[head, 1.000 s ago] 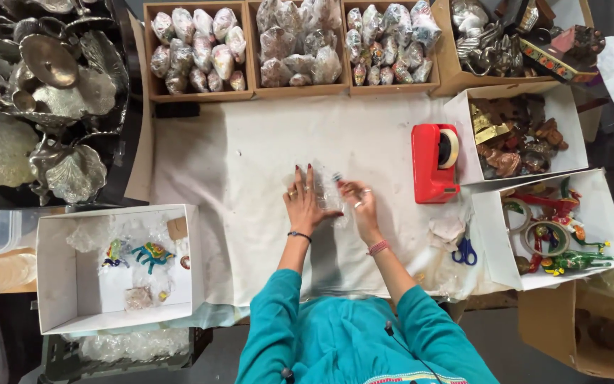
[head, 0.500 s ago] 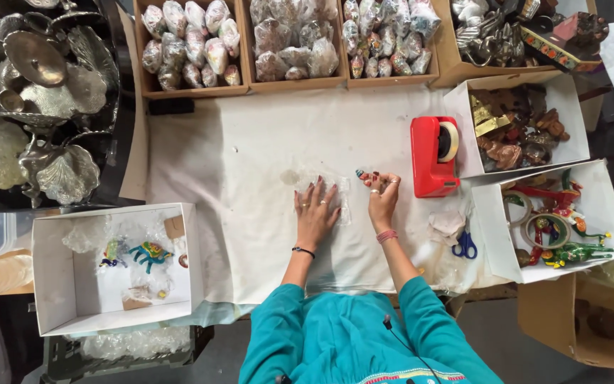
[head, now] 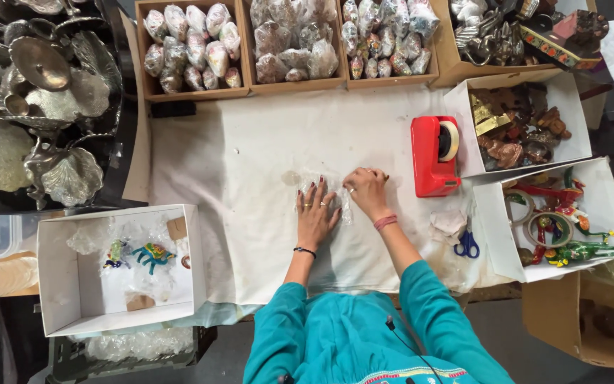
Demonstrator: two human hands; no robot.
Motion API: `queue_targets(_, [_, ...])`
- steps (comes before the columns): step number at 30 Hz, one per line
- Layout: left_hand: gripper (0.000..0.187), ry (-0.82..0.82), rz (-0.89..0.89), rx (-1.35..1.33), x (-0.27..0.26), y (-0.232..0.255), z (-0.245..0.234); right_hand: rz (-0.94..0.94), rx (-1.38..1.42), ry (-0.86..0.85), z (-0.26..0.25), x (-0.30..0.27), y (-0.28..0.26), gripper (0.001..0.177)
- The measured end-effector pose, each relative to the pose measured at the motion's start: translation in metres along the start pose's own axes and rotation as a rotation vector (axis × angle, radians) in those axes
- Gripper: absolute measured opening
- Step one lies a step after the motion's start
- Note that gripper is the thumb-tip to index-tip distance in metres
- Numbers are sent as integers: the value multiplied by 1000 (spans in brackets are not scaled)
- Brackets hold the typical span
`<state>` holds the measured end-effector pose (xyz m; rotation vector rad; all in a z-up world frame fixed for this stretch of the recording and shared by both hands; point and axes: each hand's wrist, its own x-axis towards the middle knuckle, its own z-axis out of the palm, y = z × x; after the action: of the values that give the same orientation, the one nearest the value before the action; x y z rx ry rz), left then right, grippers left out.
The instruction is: The person wraps small decorative figurines in bubble wrap and places them into a box. They also wipe a figurine with a cloth before wrapping it.
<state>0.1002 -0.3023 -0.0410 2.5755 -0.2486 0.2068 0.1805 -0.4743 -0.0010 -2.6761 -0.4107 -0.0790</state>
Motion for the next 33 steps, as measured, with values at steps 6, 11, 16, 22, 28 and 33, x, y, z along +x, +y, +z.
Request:
queue_targets(6, [43, -15, 0, -16, -1, 0, 2, 73, 145, 11, 1, 18, 22, 2])
queue_targets(11, [54, 5, 25, 28, 1, 2, -1, 182, 107, 62, 10, 23, 23, 6])
queue_targets(16, [63, 15, 46, 123, 5, 6, -10, 210, 65, 229, 5, 9, 26, 14])
queue_targets(22, [88, -18, -56, 54, 17, 3, -7, 272, 35, 305, 8, -46, 54, 48])
queue_targets(28, [108, -239, -144, 61, 34, 1, -25, 214, -8, 164, -16, -55, 18, 67])
queue_targets(33, [118, -185, -124, 125, 25, -13, -6, 350, 160, 194, -5, -58, 17, 61])
